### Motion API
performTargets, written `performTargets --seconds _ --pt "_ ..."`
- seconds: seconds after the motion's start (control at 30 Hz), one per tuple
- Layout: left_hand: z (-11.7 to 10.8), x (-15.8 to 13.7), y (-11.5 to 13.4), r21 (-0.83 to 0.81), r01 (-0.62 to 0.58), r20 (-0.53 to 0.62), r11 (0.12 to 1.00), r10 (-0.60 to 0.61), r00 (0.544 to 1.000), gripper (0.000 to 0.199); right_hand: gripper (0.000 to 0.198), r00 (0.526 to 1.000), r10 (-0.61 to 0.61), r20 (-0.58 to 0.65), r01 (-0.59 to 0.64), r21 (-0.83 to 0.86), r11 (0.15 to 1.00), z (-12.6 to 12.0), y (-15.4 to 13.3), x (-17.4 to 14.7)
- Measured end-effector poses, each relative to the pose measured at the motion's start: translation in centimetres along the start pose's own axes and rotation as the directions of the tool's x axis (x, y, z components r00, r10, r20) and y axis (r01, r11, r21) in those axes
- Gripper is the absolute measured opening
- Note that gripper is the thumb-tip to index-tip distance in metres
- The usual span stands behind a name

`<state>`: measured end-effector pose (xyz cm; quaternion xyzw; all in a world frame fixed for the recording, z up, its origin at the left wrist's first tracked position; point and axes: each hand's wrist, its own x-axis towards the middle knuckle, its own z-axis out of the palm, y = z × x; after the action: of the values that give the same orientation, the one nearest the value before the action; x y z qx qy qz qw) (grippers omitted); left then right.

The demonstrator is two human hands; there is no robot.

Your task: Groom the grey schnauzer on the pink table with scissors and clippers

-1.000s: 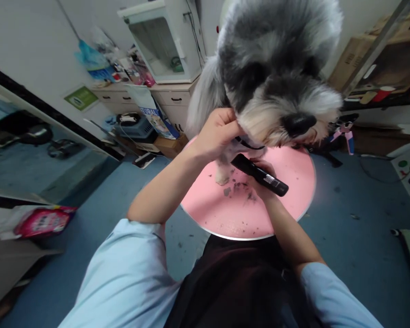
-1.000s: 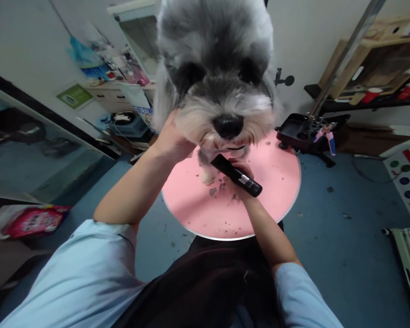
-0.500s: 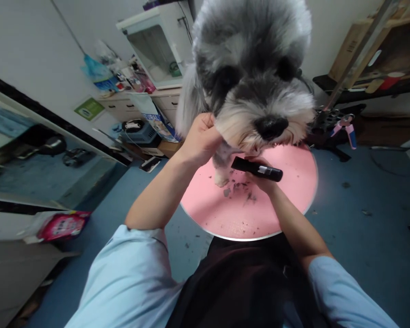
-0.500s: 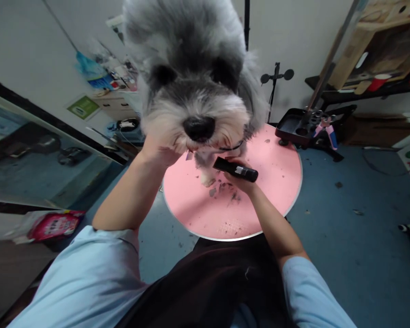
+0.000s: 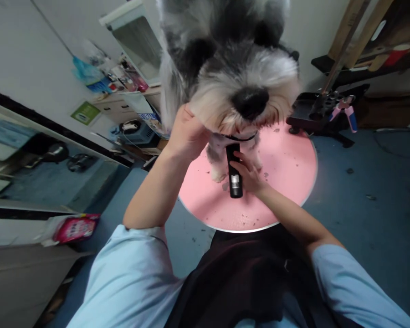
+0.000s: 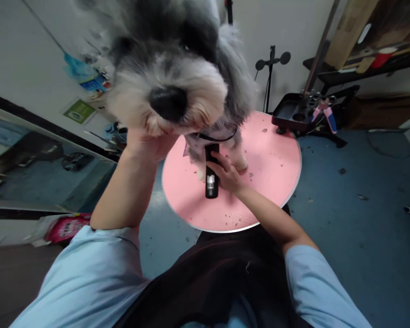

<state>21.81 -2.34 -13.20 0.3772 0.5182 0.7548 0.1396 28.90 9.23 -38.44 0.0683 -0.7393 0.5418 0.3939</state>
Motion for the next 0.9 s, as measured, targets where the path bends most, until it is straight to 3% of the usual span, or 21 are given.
performTargets --seconds 0.1,0.23,0.43,0.63,0.7,0.8,0.9 --pt "-0.2 0.0 0.0 0.016 -0.031 0.038 0.999 0.031 0.999 0.046 0.021 0.992 -0.097 0.085 0.104 -0.074 0.992 0.2 0.9 0.4" --pt "-0.4 0.0 0.1 0.067 -0.045 0.04 0.997 0.042 0.998 0.053 0.018 0.987 -0.141 0.082 0.148 -0.095 0.984 0.6 1.7 0.2" --pt "-1.0 -0.2 0.4 0.051 0.012 0.032 0.999 -0.013 0.999 0.055 0.028 0.982 -0.083 0.17 0.12 -0.219 0.968 0.9 2.9 0.9" --pt "-0.7 -0.3 0.2 -0.048 0.001 0.016 0.999 0.0 1.0 0.05 0.034 0.979 -0.114 0.172 0.146 -0.185 0.972 1.1 2.1 1.6" --pt "-0.4 -0.4 0.1 -0.056 0.005 0.003 0.998 -0.005 1.0 0.047 0.036 0.985 -0.112 0.131 0.132 -0.151 0.98 1.0 1.1 1.7" --pt "0.1 -0.8 0.0 -0.034 -0.002 -0.032 0.999 0.0 0.999 0.045 0.036 0.993 -0.095 -0.067 0.096 0.011 0.995 -0.7 -0.8 1.1" --pt "0.7 -1.1 -0.3 -0.05 -0.024 -0.052 0.998 0.022 0.998 0.055 0.034 0.961 0.112 -0.253 -0.05 0.241 0.969 -4.0 -2.3 0.5"
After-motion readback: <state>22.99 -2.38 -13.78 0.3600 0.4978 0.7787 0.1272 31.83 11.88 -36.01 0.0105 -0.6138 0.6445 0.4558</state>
